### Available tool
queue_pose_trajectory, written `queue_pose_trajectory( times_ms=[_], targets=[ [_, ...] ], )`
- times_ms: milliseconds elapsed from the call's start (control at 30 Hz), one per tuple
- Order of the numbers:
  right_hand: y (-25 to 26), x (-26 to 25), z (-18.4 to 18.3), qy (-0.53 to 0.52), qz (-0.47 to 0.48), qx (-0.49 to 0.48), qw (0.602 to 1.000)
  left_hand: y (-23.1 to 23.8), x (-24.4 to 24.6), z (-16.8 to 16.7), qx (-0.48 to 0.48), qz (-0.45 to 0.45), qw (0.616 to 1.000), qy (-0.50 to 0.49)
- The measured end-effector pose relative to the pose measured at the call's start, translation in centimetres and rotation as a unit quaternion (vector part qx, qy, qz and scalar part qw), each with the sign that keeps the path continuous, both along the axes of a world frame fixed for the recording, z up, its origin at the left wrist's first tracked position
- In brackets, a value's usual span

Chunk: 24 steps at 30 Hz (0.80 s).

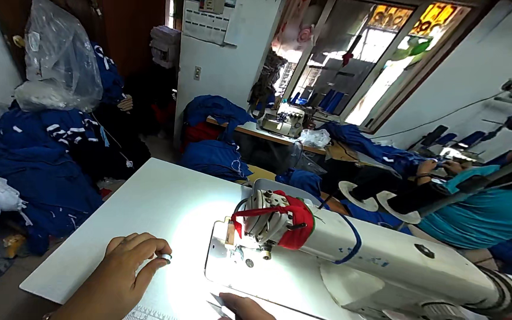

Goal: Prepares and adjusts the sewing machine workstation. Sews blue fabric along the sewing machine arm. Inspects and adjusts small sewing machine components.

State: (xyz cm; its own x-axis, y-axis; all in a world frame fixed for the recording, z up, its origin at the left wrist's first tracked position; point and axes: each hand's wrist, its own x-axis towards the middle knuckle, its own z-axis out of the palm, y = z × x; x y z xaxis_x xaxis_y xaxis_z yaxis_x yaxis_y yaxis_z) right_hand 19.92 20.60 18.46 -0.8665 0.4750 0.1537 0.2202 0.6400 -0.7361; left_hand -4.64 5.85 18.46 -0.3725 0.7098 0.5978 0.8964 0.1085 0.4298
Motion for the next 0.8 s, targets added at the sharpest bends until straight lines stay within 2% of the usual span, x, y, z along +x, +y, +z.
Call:
queue_pose_trajectory(
  times_ms=[133,300,433,600,800],
  targets=[
    [-1.4,-3.9,1.1,0.007,0.005,-0.003,1.000,-0.1,0.9,0.0,-0.017,-0.030,0.999,0.019],
    [-1.6,-6.1,1.8,-0.036,0.027,-0.003,0.999,-0.3,1.3,-0.1,-0.042,-0.048,0.998,0.025],
    [-1.5,-6.5,2.1,-0.055,0.047,-0.016,0.997,-0.2,1.3,-0.4,-0.040,-0.045,0.998,0.035],
    [-0.5,-5.2,2.1,-0.069,0.004,-0.012,0.998,-0.1,1.1,-0.5,-0.034,-0.036,0.997,0.053],
    [-0.4,-6.1,1.9,-0.083,0.050,-0.062,0.993,0.2,1.4,-0.6,-0.052,-0.049,0.996,0.060]
  ],
)
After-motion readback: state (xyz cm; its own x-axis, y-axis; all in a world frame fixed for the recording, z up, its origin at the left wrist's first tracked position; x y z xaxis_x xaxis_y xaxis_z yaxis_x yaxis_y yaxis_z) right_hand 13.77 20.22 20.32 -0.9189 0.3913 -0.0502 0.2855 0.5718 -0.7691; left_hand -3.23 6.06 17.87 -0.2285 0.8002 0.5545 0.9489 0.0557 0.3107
